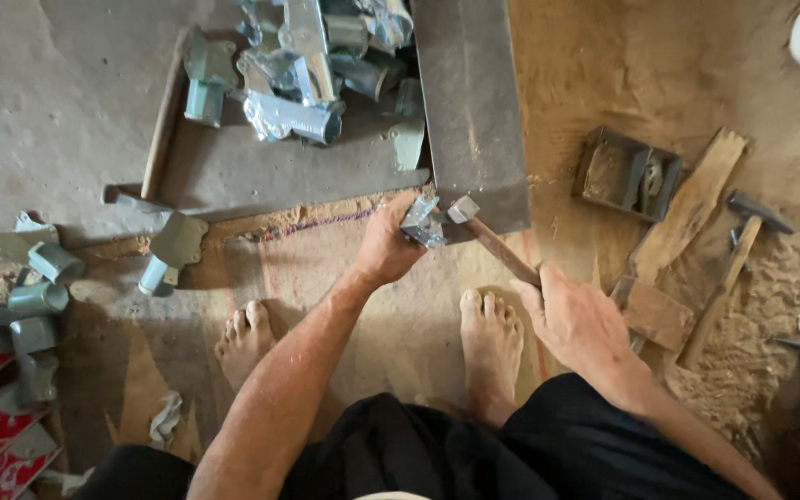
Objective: The person picks up small metal parts from a pile, places them on a metal bar, and strikes them with a hammer to shape or flatten them. The person handles the parts one at a time, repeatedly picking, positioning, and hammering.
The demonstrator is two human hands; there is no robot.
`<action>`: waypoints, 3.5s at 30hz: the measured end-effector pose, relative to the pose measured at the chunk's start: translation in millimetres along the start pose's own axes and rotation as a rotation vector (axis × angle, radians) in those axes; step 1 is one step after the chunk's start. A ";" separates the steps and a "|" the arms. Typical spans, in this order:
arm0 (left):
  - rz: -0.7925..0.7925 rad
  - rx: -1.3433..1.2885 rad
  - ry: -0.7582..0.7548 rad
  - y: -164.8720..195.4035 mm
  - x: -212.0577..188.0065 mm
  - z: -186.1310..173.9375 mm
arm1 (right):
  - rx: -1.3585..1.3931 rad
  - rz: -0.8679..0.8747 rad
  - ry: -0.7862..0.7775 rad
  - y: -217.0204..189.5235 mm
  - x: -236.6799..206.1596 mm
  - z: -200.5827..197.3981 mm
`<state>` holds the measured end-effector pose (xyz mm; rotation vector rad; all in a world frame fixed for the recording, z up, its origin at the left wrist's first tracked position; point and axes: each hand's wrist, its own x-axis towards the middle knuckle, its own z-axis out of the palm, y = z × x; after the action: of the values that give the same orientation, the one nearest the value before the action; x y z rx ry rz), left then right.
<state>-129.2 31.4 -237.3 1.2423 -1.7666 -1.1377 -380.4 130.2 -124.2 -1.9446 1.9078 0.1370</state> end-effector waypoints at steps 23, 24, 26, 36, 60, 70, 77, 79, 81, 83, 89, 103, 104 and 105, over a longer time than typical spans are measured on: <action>-0.042 0.039 -0.020 -9.4 1.8 3.1 | 0.487 -0.211 0.439 48.5 7.3 20.0; -0.021 0.043 -0.016 -10.5 1.6 3.4 | 0.440 -0.283 0.537 49.1 4.3 20.9; 0.004 0.045 -0.005 -11.0 1.7 4.8 | 0.426 -0.388 0.543 46.3 2.7 27.5; 0.040 0.319 0.129 20.8 8.8 -24.3 | 0.293 -0.050 0.264 49.8 14.0 69.6; 0.161 0.409 -0.158 24.5 23.8 -45.5 | 0.498 -0.027 0.115 57.6 9.1 72.4; -0.806 1.432 -0.930 -64.1 -88.2 -304.1 | 0.221 -0.124 -0.454 50.7 -20.2 141.5; -1.226 1.202 -0.486 -36.6 -27.6 -359.4 | 0.918 0.302 -0.399 49.2 3.8 83.7; -1.072 0.973 -0.088 -37.7 11.7 -349.2 | 1.198 0.363 -0.463 42.9 11.5 77.5; -0.769 0.868 0.157 -44.1 50.4 -329.3 | 1.312 0.376 -0.557 37.7 17.0 72.7; -0.541 0.766 0.312 -52.1 83.6 -307.3 | 1.387 0.375 -0.566 30.7 20.6 68.7; -0.682 0.633 0.165 -68.2 124.6 -267.2 | 1.208 0.311 -0.461 13.4 24.7 45.9; -0.612 -0.309 0.402 1.9 27.5 -248.8 | 0.572 -0.005 -0.099 -37.7 106.8 8.2; -0.594 -0.366 0.415 7.0 20.4 -237.8 | 0.549 -0.121 0.042 -44.0 111.4 9.9; -0.574 -0.423 0.431 11.9 14.5 -224.6 | 0.523 -0.241 0.182 -47.6 113.9 11.7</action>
<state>61.0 -40.4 -140.0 1.6146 -0.8139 -1.3345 -324.9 26.8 -164.2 -1.8366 1.5823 -0.5682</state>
